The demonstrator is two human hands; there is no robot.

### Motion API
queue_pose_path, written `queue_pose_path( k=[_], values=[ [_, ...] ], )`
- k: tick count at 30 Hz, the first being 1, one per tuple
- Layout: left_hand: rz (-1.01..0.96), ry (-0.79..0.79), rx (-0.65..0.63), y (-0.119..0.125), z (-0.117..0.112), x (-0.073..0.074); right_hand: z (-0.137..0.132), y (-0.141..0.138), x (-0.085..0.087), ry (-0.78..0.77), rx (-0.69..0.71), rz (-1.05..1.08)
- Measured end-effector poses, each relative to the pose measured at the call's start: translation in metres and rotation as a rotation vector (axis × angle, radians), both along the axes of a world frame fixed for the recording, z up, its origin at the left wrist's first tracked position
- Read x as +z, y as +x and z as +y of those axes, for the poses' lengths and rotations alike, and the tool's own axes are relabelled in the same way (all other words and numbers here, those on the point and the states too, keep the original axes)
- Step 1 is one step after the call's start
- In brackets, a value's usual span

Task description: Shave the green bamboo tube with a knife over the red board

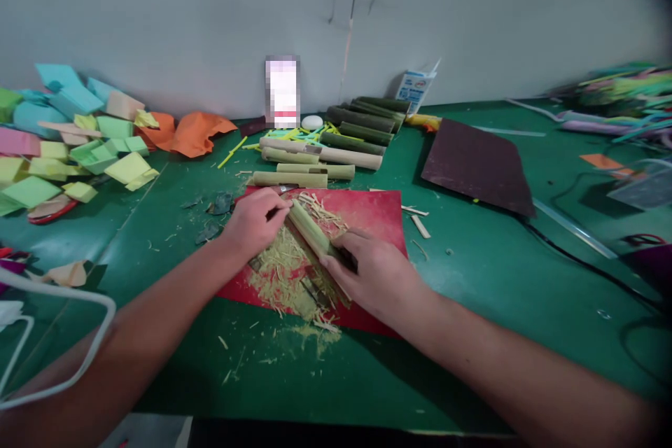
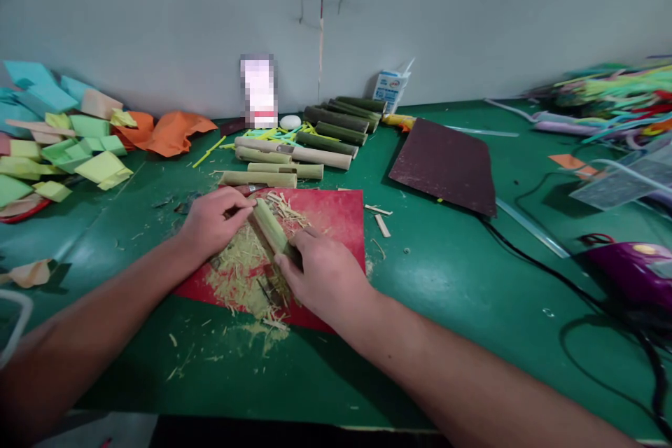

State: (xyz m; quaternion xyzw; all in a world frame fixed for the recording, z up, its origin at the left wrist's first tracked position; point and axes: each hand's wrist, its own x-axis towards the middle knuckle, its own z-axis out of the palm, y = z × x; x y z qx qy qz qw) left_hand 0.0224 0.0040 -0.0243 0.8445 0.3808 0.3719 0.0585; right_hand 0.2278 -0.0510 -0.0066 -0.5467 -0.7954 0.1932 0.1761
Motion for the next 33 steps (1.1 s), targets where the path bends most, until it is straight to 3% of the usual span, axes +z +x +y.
queue_pose_path(
  k=[5,9,13,17,20,24,28,32,33],
  values=[
    [0.027,-0.061,-0.07,0.0,0.0005,0.0005,-0.0008,-0.0004,0.0007,0.006,-0.011,-0.027],
    [-0.003,-0.017,0.019,0.0011,0.0012,0.0009,-0.0014,-0.0005,0.0018,-0.004,-0.021,-0.04],
    [0.045,-0.093,-0.089,0.0029,-0.0013,0.0011,-0.0013,-0.0003,0.0012,0.015,-0.009,-0.051],
    [-0.002,-0.018,0.012,0.0037,-0.0023,0.0025,-0.0017,0.0,0.0006,0.021,-0.028,-0.068],
    [0.059,-0.107,-0.118,0.0038,-0.0022,0.002,-0.0019,-0.0002,0.0006,0.018,-0.02,-0.062],
    [-0.018,-0.02,0.018,0.003,-0.0013,0.0007,-0.0019,-0.0006,0.0003,0.023,-0.036,-0.066],
    [0.047,-0.126,-0.125,0.0043,-0.0047,0.0009,-0.0016,-0.0008,0.0002,0.006,-0.013,-0.056],
    [-0.016,-0.021,0.022,0.0027,-0.0032,0.0023,-0.0014,-0.0007,0.0005,0.004,-0.036,-0.068],
    [-0.003,-0.033,-0.013,0.0023,-0.0028,0.0025,-0.0016,-0.0007,0.0007,0.005,-0.031,-0.067]
  ],
)
